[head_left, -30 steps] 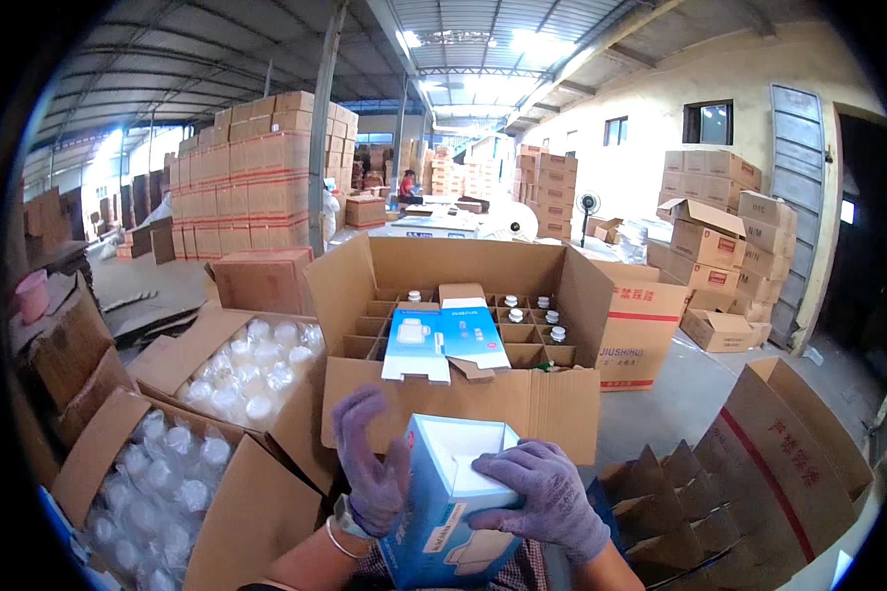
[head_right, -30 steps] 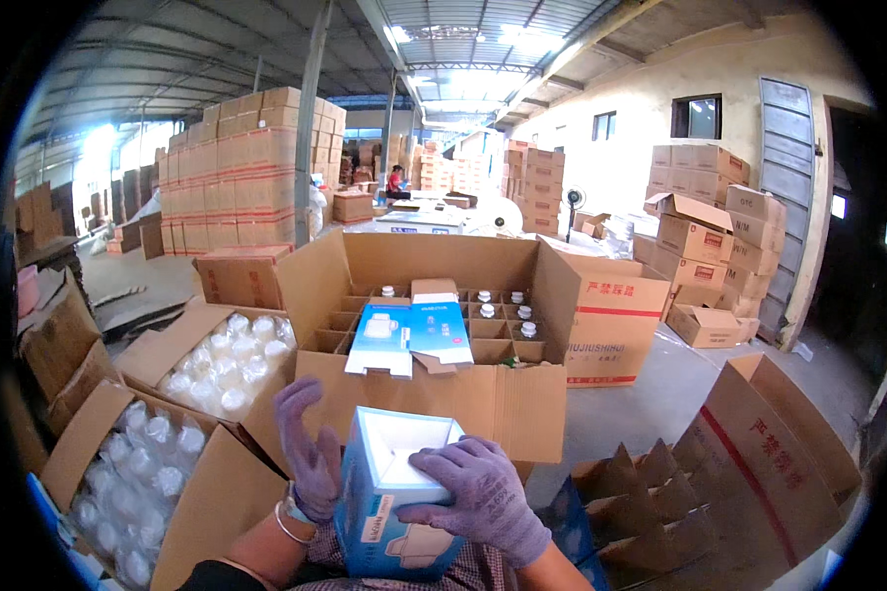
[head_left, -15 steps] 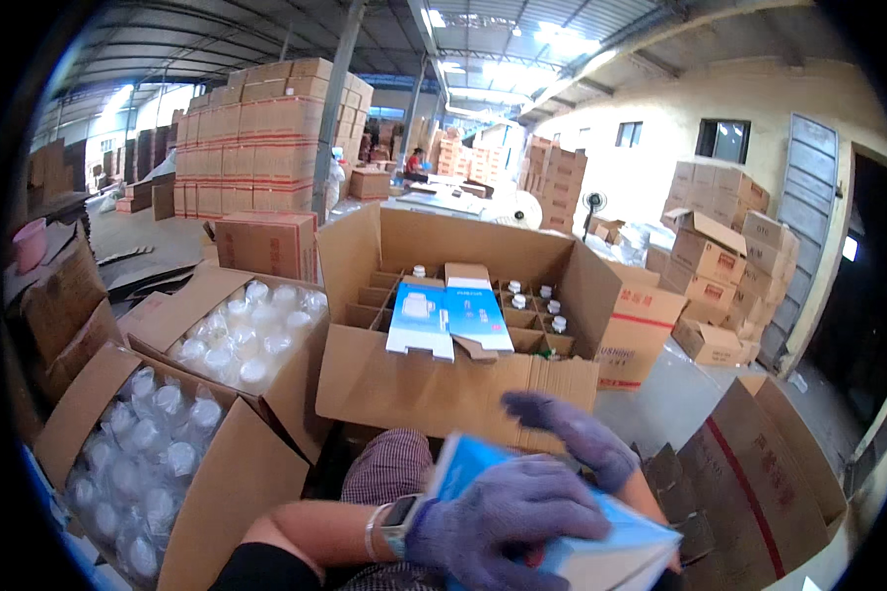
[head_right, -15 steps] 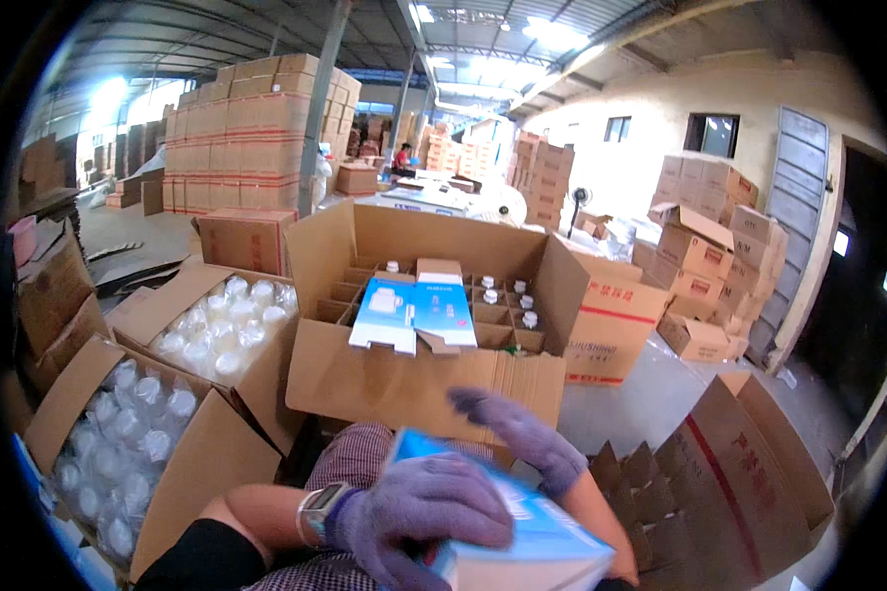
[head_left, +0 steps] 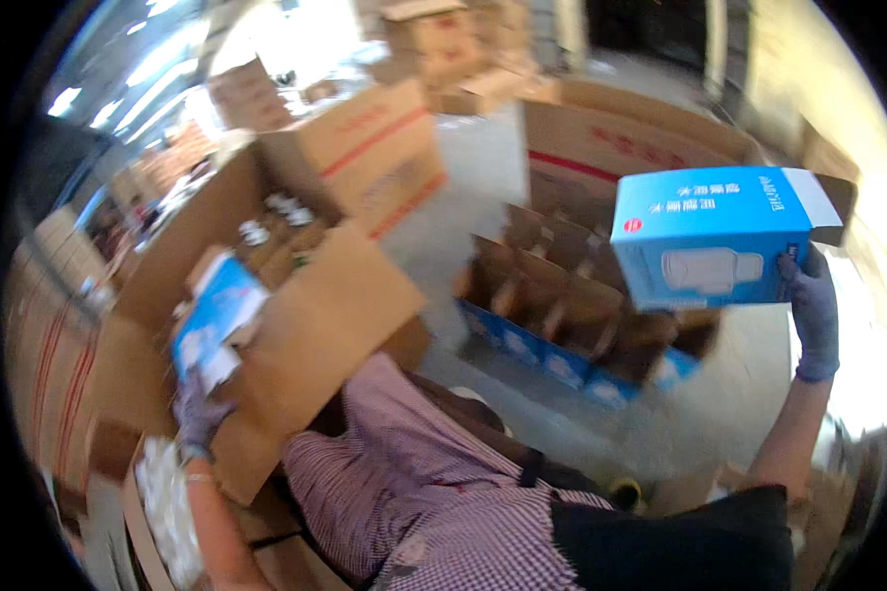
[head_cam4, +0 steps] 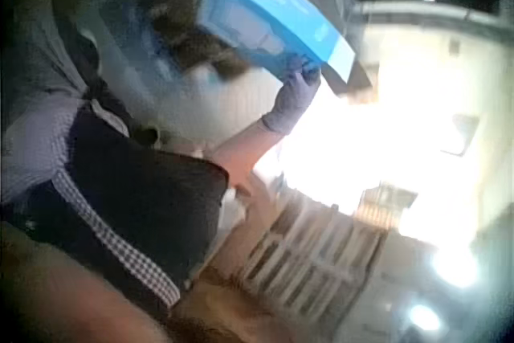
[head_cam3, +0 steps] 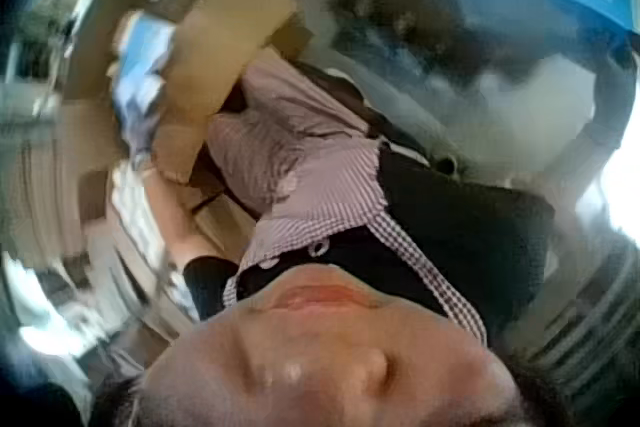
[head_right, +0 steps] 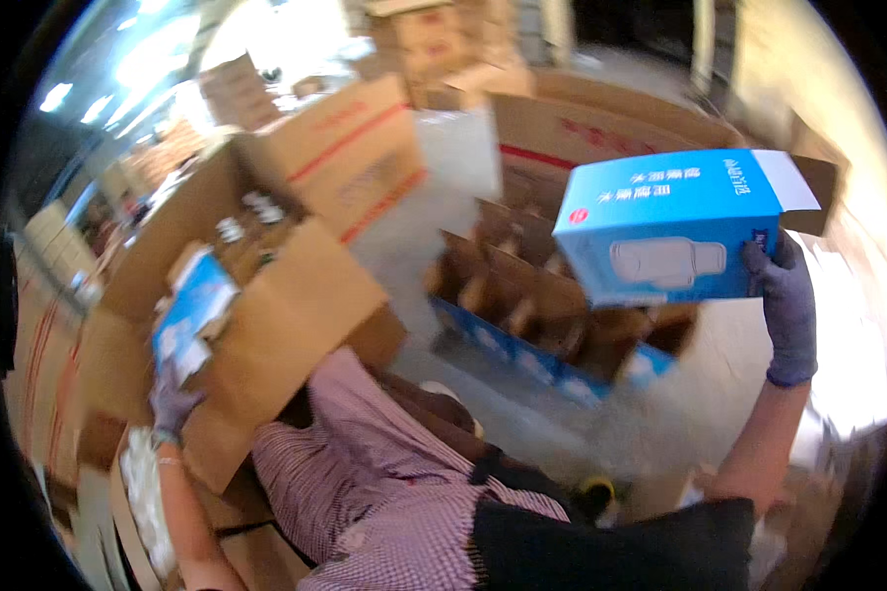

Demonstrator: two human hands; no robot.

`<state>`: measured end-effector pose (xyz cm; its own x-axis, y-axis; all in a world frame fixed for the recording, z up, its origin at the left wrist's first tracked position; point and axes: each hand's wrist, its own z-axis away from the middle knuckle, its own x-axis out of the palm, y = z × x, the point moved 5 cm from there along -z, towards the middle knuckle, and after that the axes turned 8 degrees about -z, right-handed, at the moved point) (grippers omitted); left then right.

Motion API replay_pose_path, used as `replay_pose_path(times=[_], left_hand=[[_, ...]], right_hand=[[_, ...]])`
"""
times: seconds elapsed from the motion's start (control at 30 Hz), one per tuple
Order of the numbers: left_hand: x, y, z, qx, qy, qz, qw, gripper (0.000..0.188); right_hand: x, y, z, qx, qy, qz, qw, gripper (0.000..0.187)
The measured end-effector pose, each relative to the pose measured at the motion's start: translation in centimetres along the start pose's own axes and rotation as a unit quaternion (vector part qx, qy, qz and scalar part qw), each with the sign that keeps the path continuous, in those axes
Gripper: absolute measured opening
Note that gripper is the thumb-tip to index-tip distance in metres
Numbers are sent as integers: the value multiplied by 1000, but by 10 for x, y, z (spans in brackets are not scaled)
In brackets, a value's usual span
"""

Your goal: The person assembles blue product boxes and places them into a larger shipping carton. They then pick up white thermos bottles from a bulk box, screw on the lids, and place them into the assembled blue boxes. The process involves repetitive folding, assembly, and packing of the items.

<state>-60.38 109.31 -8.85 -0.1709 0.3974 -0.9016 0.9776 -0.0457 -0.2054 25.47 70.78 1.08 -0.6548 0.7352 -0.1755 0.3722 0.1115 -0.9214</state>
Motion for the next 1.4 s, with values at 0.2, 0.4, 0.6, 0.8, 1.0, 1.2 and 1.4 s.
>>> replay_pose_path(times=[0.2, 0.4, 0.6, 0.8, 1.0, 1.2, 1.4], left_hand=[[7, -2, -31, 67, -40, 91, 993, 74], [-86, -39, -30, -3, -58, 137, 989, 36], [-298, -21, 45, -251, 419, 16, 873, 32], [-437, 20, 167, -110, 625, 65, 770, 40], [-426, 150, 189, 73, 673, 81, 731, 37], [-387, 193, 172, 116, 544, 410, 723, 58], [-323, 127, 185, -97, 512, 466, 715, 37]], right_hand=[[-55, 106, 57, 37, 4, 361, 932, 20], [30, 316, 72, 92, -101, 447, 884, 17], [81, 458, 140, 140, -147, 451, 869, 37], [138, 283, 62, 105, 96, 350, 926, 73], [274, 28, 23, -145, -152, -237, 948, 82], [330, -132, 114, -270, -679, -360, 580, 96], [346, -177, 188, -220, -687, -541, 433, 71]])
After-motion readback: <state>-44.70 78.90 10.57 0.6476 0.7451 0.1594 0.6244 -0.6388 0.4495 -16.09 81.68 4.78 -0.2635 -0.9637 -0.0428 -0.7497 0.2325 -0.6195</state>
